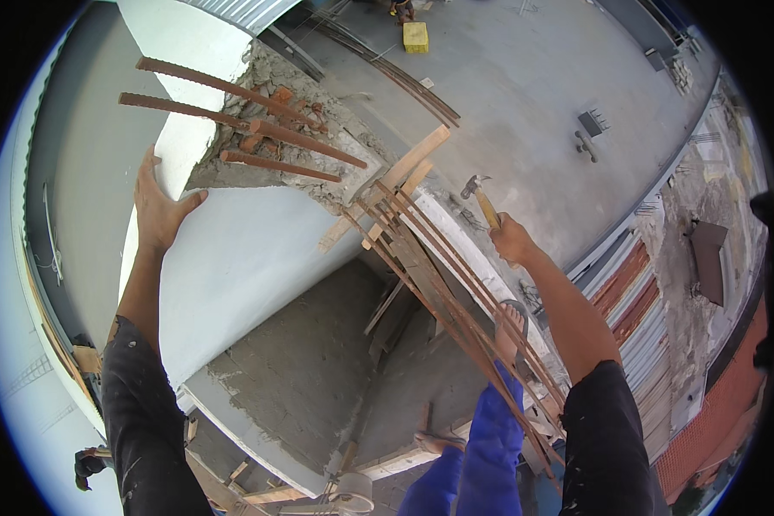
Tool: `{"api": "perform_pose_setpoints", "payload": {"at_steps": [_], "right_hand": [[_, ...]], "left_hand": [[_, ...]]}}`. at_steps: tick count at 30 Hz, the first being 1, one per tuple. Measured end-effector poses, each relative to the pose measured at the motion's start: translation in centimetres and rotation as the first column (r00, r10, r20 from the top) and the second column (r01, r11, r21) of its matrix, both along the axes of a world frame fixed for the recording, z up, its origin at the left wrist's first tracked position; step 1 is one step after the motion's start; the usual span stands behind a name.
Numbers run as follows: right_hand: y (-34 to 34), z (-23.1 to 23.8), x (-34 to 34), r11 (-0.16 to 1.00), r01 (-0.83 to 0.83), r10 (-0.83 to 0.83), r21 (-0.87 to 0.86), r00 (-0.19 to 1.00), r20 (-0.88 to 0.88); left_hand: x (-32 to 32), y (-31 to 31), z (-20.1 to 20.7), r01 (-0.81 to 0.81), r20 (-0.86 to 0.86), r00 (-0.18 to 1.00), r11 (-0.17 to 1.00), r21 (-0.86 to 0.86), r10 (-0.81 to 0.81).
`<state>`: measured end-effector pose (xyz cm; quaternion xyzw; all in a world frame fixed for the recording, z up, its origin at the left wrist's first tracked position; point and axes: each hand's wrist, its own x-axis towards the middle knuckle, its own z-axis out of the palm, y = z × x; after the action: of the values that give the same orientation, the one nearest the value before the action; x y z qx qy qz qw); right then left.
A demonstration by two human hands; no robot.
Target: The person assembles wooden formwork on a concrete structure using a hammer and nails. They position wooden planks against the wall and hammer nails to secure them in place.
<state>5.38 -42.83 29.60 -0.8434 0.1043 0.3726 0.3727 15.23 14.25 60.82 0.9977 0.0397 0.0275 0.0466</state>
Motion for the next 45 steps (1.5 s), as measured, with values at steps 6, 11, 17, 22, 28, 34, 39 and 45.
{"api": "perform_pose_setpoints", "payload": {"at_steps": [6, 11, 17, 22, 28, 34, 39, 45], "right_hand": [[10.9, -8.7, 14.7, 0.996, 0.011, 0.004, -0.092, 0.986, 0.165], [14.9, -11.1, 13.6, 0.968, -0.004, 0.042, -0.250, 0.988, 0.146], [13.9, -12.4, 15.8, 0.931, -0.291, 0.292, -0.220, 0.956, -0.028], [13.8, -12.4, 15.2, 0.977, 0.188, -0.126, -0.106, 0.897, 0.424], [12.8, -11.8, 12.8, 0.974, -0.195, 0.174, -0.118, 0.971, -0.164], [13.5, -12.4, 14.1, 0.955, 0.264, -0.214, -0.134, 0.928, 0.306], [14.3, -13.4, 13.1, 0.888, -0.423, 0.398, -0.182, 0.904, -0.158], [14.6, -12.5, 12.7, 0.985, -0.023, 0.038, -0.169, 0.996, 0.085]], "left_hand": [[0.1, 1.1, -0.5, 0.088, 0.021, 0.996, 0.992, -0.096, -0.087], [0.1, 1.5, -0.5, 0.161, -0.008, 0.987, 0.987, -0.006, -0.161], [-0.2, 1.6, -0.3, 0.124, -0.043, 0.991, 0.992, -0.022, -0.125], [-0.2, 2.0, -0.2, 0.061, -0.076, 0.995, 0.990, -0.127, -0.071], [-0.4, 2.4, -0.2, 0.074, -0.045, 0.996, 0.992, -0.106, -0.079], [-0.3, 2.8, -0.3, 0.092, -0.010, 0.996, 0.995, 0.029, -0.091], [-0.3, 3.3, -0.2, 0.103, -0.034, 0.994, 0.994, -0.027, -0.103], [-0.4, 4.0, -0.5, 0.069, 0.000, 0.998, 0.997, 0.036, -0.069]]}}
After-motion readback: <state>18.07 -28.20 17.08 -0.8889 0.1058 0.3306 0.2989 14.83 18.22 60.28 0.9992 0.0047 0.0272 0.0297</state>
